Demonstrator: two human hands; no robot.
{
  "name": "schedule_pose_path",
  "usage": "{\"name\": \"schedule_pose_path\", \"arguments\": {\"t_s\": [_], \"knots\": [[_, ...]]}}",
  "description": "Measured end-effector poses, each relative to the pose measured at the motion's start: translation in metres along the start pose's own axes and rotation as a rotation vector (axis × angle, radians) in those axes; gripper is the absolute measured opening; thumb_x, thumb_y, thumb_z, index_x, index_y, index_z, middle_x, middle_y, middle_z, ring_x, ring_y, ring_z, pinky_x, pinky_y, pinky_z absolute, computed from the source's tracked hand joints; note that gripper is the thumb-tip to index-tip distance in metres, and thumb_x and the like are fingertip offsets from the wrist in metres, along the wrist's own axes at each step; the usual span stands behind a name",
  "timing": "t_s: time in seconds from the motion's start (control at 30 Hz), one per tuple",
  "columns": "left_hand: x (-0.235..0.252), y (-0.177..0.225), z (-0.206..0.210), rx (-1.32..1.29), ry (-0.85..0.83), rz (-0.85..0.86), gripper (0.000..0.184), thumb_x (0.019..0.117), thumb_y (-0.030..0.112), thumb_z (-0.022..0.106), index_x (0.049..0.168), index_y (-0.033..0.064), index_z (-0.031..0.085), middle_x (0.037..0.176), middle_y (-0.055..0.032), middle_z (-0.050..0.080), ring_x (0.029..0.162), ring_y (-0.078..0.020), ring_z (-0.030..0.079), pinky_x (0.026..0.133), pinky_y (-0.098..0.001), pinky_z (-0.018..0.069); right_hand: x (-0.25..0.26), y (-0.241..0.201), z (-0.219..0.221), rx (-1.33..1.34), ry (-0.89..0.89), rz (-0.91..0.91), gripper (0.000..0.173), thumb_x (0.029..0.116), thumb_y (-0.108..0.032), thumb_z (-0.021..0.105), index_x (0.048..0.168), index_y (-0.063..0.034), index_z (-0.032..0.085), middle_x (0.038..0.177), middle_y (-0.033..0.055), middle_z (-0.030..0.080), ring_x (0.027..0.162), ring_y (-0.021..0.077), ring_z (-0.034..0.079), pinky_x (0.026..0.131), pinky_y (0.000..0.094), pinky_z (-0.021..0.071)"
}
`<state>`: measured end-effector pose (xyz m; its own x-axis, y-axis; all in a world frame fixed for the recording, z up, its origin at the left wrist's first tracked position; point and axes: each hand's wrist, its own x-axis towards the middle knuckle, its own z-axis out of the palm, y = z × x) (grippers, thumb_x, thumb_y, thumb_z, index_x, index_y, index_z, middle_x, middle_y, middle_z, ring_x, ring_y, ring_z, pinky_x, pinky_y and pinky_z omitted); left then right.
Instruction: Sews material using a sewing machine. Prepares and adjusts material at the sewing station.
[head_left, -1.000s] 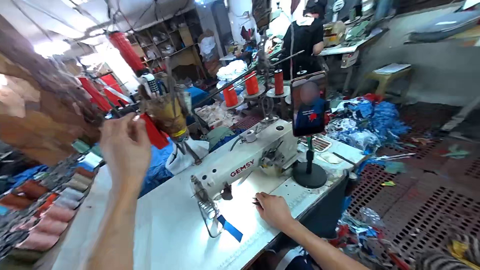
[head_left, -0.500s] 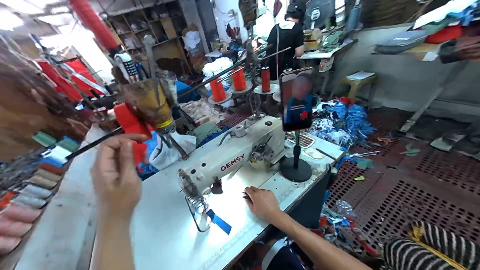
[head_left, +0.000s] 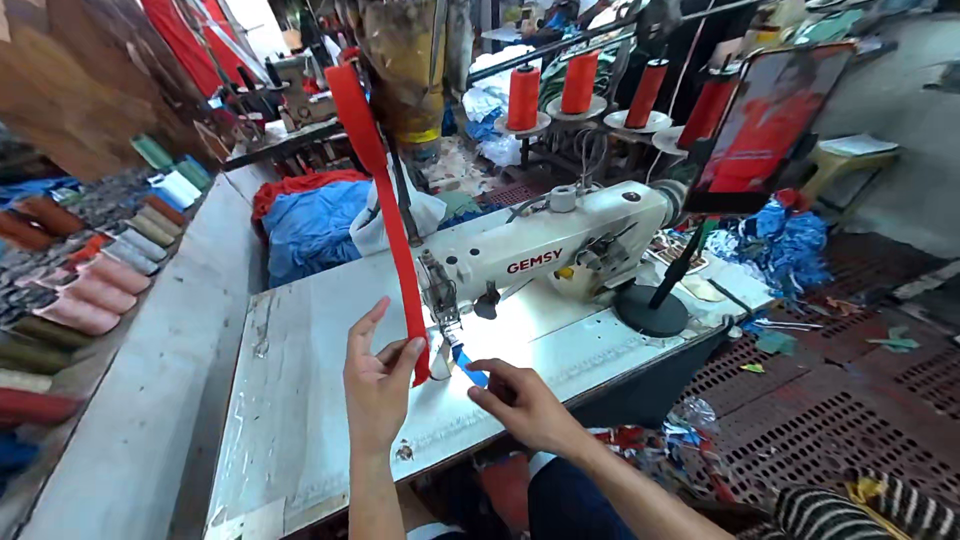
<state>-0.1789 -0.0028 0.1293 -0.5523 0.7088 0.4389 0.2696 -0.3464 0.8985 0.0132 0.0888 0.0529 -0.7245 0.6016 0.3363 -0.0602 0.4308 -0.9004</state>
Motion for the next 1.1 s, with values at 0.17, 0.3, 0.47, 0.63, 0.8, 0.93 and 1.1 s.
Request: {"name": "schedule_pose_path", "arguments": {"t_s": [0.17,0.3,0.47,0.63,0.8,0.93,1.1], "knots": [[-0.017,-0.009,0.002,-0.086,-0.032,-0.079,0.05,0.0898,-0.003,0.072,0.134,-0.0057,0.05,0.131,-0.019,0.065,0.088,-0.0268,0.076,0.077,-0.0383,0.0667,0.023,-0.02,0.026,0.235,-0.211,0.149,0.047,0.1026,-0.033,0.064,0.14,-0.0042,0.057,0.088,-0.0004,0.066,0.069,0.0029,0.059,0.064,0.0202,0.0522],[-0.032,-0.018,-0.004,-0.045,-0.052,-0.138,0.047,0.0937,0.005,0.07,0.134,-0.007,0.05,0.119,-0.0153,0.07,0.093,-0.0232,0.075,0.082,-0.0373,0.0649,0.016,-0.008,0.031,0.243,-0.203,0.203,0.025,0.1031,-0.03,0.063,0.094,-0.0081,0.07,0.074,-0.0065,0.061,0.061,-0.0017,0.052,0.056,0.016,0.0426],[-0.07,-0.044,-0.001,0.084,-0.118,-0.263,0.028,0.0908,0.012,0.076,0.115,0.0008,0.068,0.093,-0.0053,0.076,0.084,-0.0158,0.074,0.078,-0.0327,0.064,-0.004,0.004,0.024,0.228,-0.225,0.239,0.02,0.1036,-0.024,0.062,0.104,-0.0062,0.071,0.083,-0.0031,0.067,0.07,0.0005,0.06,0.065,0.018,0.0511],[-0.08,-0.052,0.007,0.006,0.08,-0.255,0.03,0.0871,0.005,0.079,0.105,0.0011,0.055,0.084,-0.0077,0.075,0.075,-0.0176,0.075,0.07,-0.0324,0.0651,-0.027,0.006,0.015,-0.143,-0.255,0.326,0.045,0.1027,-0.044,0.059,0.132,-0.0102,0.059,0.086,0.0013,0.065,0.068,0.0096,0.06,0.064,0.0291,0.0533],[-0.088,-0.059,0.004,-0.051,-0.042,-0.149,0.015,0.0949,0.005,0.069,0.108,-0.0004,0.075,0.104,-0.0104,0.076,0.091,-0.019,0.074,0.084,-0.0323,0.0637,-0.041,0.001,0.006,0.034,-0.232,0.265,0.039,0.1051,-0.034,0.06,0.137,-0.012,0.062,0.101,0.0025,0.07,0.078,0.007,0.065,0.07,0.0244,0.0565],[-0.096,-0.062,0.006,-0.066,-0.072,-0.145,0.024,0.0937,0.001,0.068,0.117,-0.0003,0.075,0.121,-0.0134,0.072,0.106,-0.0218,0.072,0.093,-0.0346,0.062,-0.047,0.005,0.011,0.066,-0.151,0.346,0.039,0.1048,-0.036,0.059,0.139,-0.0172,0.064,0.106,0.0011,0.072,0.081,0.0069,0.066,0.073,0.0251,0.0572],[-0.103,-0.068,0.013,-0.098,-0.033,-0.142,0.027,0.0918,-0.001,0.07,0.118,-0.0009,0.074,0.122,-0.0134,0.072,0.104,-0.0208,0.073,0.091,-0.0333,0.0625,-0.052,0.004,0.017,0.226,-0.136,0.396,0.04,0.109,-0.031,0.05,0.144,-0.0136,0.058,0.105,0.0015,0.068,0.075,0.0062,0.059,0.067,0.0231,0.0511]]}}
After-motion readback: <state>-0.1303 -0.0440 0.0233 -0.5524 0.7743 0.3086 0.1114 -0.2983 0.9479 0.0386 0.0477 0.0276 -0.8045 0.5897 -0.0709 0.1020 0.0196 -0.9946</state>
